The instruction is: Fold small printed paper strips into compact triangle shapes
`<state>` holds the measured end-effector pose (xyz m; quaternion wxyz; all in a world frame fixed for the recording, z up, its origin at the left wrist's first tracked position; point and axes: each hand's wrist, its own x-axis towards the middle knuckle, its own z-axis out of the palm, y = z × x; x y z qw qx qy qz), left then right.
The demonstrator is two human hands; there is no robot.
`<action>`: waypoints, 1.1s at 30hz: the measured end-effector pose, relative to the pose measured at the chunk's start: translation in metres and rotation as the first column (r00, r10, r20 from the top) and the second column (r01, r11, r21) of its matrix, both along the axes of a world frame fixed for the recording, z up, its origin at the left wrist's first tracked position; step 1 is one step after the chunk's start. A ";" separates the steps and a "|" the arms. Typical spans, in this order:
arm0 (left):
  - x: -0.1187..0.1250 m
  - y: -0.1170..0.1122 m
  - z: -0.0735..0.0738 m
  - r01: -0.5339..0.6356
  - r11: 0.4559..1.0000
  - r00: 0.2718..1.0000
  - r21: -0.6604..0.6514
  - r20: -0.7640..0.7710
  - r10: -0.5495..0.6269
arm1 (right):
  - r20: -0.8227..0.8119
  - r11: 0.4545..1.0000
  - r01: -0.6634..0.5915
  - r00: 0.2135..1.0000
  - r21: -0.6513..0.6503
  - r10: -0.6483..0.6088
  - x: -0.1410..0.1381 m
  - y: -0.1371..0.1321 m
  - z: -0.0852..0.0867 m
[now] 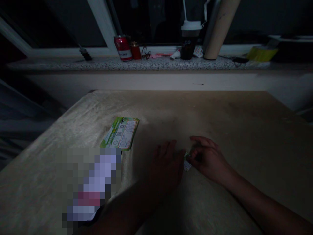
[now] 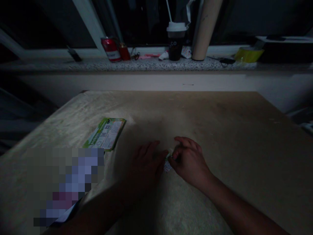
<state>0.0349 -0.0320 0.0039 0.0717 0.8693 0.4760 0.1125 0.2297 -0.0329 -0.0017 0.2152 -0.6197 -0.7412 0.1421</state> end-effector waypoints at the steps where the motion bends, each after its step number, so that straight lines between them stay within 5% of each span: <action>1: 0.000 0.000 0.000 0.001 1.000 1.000 -0.002 0.002 -0.001 | 0.001 1.000 0.002 1.000 -0.002 -0.002 0.001 0.000 0.000; 33: -0.002 0.001 -0.002 0.011 1.000 1.000 0.009 0.025 -0.011 | 0.019 0.997 -0.076 0.997 -0.025 0.077 0.016 0.004 -0.002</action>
